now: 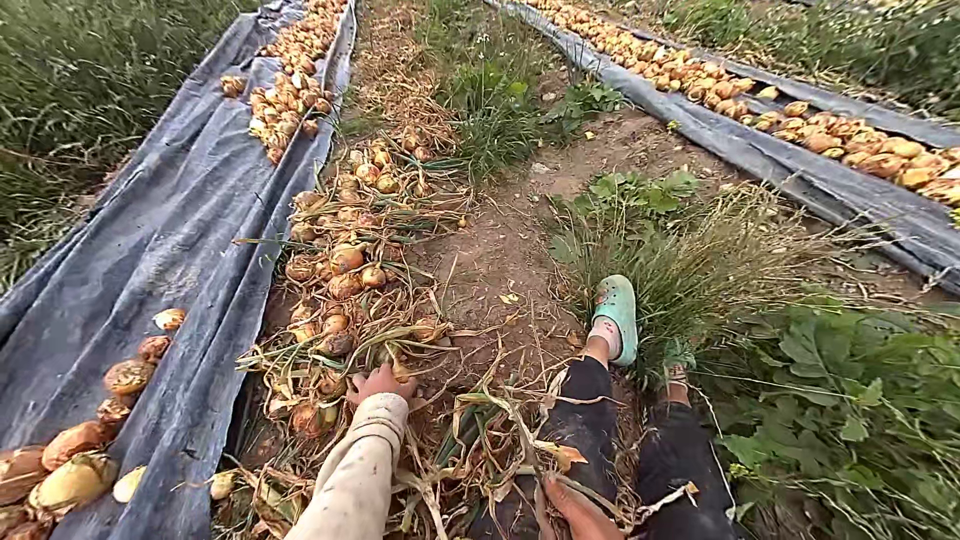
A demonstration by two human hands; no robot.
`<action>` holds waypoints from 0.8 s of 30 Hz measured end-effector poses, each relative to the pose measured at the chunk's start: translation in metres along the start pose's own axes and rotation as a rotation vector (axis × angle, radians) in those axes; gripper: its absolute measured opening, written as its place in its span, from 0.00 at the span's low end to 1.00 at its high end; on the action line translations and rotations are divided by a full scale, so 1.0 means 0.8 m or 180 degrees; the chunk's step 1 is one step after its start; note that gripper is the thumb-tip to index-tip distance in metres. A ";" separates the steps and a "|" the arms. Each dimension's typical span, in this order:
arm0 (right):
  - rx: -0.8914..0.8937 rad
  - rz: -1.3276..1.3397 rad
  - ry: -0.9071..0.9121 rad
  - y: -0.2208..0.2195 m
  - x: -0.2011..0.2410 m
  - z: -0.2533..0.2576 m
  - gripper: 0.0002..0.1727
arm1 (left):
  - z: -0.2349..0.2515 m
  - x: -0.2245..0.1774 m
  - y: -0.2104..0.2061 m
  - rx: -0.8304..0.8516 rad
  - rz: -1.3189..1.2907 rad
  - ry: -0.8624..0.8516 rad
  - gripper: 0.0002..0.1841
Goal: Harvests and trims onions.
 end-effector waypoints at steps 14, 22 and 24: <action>0.0427 -0.2461 0.0337 -0.094 0.023 0.002 0.35 | -0.266 0.076 0.036 -0.1122 -0.1670 -0.2671 0.36; -0.0014 -0.1663 0.0669 -0.102 0.021 -0.035 0.16 | -0.290 0.059 0.013 -0.1129 -0.1667 -0.3197 0.31; -0.0043 -0.1396 0.0438 -0.102 0.011 -0.039 0.15 | -0.294 0.053 0.006 -0.1215 -0.1584 -0.3131 0.30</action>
Point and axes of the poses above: each hand's wrist, its own z-axis towards the middle knuckle, its own y-axis out of the back of the hand, x = y × z, the point moved 2 cm from there along z, towards the middle knuckle, and after that the axes turned 3 degrees about x, right-handed, at the moved point
